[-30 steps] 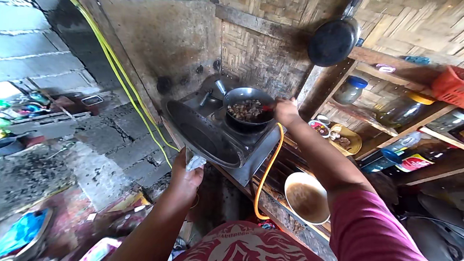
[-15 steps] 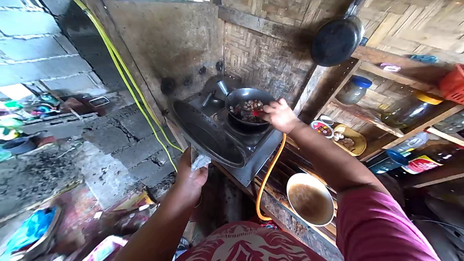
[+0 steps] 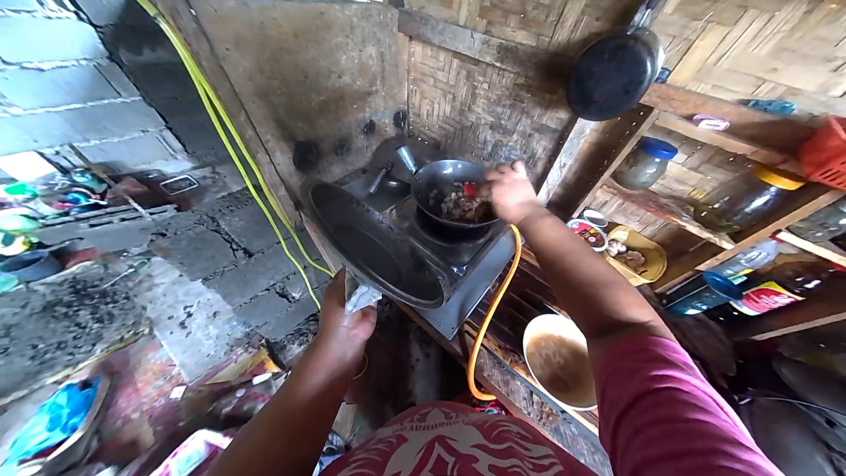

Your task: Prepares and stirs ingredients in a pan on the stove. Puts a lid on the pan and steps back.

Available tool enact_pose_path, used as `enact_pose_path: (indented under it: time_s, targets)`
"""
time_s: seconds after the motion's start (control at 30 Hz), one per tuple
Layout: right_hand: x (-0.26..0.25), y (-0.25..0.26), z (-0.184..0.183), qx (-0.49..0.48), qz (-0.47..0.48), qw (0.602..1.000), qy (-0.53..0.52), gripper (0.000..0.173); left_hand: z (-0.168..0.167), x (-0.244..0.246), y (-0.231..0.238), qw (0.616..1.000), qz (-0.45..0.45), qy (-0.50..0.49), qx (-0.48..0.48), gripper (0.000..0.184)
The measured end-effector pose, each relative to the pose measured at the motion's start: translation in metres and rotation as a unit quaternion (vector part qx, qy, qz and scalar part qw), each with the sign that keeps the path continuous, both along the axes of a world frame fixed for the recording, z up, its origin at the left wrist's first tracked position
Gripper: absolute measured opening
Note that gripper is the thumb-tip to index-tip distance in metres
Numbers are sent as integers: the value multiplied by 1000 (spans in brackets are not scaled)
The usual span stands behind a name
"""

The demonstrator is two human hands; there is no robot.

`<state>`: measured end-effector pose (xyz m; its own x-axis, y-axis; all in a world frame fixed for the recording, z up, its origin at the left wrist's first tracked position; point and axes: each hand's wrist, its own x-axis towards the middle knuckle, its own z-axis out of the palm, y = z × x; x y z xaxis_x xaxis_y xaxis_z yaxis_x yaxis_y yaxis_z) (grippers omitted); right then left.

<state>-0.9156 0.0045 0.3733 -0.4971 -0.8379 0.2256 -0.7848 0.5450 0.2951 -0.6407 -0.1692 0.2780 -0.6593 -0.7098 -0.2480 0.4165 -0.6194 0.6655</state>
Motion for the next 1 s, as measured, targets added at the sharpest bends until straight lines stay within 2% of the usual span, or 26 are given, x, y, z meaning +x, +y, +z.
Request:
enact_pose_path:
  time_s: [0.1,0.27,0.4,0.5,0.63,0.8,0.9,1.0]
  targets:
    - [-6,0,9,-23,-72,997,-17,33,3,-1,0,1000,2,-11,2,22]
    - [-12,-10,-22,-35,-107,988,-106,35,4,-3,1,1000,-13,0,-1,21]
    - [1,13,6,-76,-152,981,-92,32,3,0,0,1000,-18,6,-4,23]
    - [7,26,16,-55,-197,971,-121,34,2,-2,0,1000,-14,-6,-6,21]
    - [8,14,-13,-56,-193,966,-160,40,6,-6,7,1000,-15,-15,7,20]
    - [10,30,2,-116,-201,966,-116,37,7,-7,11,1000,-27,-9,3,19]
    - [8,39,-5,-53,-235,963,-117,37,7,-8,12,1000,-26,-11,1,17]
    - [9,47,-4,-17,-229,966,-122,38,6,-6,10,1000,-29,-5,7,20]
